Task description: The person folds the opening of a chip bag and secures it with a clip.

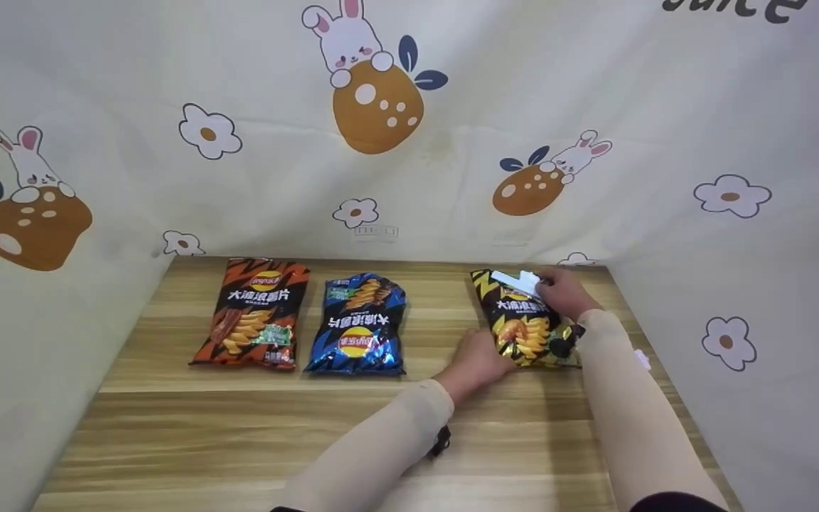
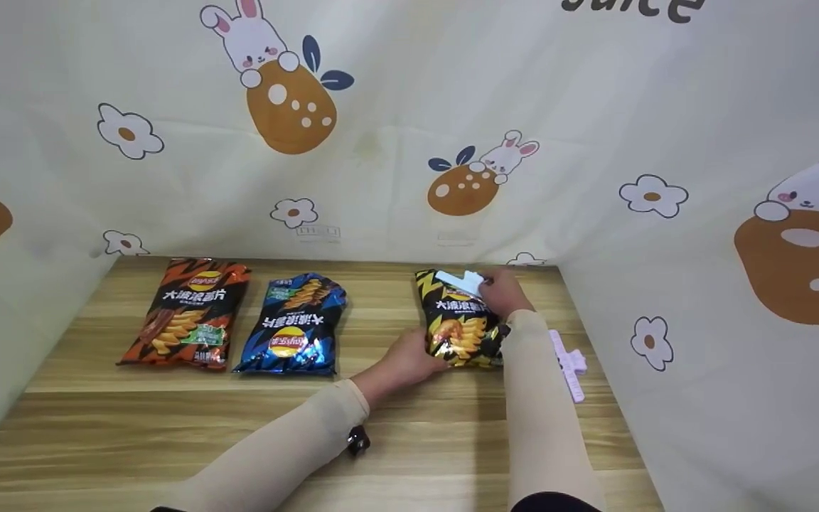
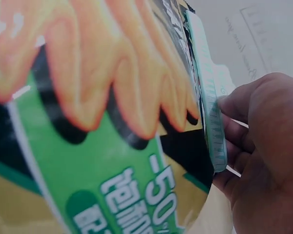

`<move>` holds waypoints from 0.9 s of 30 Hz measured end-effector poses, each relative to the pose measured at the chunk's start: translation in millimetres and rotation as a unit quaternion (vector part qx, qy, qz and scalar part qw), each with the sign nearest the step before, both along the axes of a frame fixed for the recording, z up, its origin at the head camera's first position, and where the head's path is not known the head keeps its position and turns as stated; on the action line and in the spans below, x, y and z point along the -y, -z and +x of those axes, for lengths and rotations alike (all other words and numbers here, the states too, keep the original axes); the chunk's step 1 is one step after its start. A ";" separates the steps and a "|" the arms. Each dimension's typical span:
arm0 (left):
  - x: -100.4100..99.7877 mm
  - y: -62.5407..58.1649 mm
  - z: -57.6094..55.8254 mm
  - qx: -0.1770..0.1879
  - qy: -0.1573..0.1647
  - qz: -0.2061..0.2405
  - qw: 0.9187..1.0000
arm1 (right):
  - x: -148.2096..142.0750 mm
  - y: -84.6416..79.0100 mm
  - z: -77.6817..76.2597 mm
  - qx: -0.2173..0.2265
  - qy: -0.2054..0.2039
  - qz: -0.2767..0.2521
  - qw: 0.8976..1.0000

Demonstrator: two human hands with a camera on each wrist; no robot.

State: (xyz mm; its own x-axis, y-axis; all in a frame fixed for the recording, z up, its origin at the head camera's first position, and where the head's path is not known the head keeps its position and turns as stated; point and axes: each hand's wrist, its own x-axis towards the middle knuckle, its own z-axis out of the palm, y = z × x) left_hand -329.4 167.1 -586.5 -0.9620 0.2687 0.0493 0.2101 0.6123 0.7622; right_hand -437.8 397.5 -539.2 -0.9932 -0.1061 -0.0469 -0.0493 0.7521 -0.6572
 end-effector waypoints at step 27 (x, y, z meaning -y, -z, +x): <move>26.9 -47.6 17.3 0.023 0.025 0.010 0.999 | 8.0 -12.3 10.4 0.001 0.056 -0.061 0.997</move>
State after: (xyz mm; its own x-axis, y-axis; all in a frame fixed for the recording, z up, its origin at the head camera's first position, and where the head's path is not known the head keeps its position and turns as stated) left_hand -312.0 140.3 -538.9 -0.9490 0.3151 0.0118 0.2044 0.5861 0.7841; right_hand -427.4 389.5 -526.9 -0.9991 0.0005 -0.0418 0.0314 0.6679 -0.7436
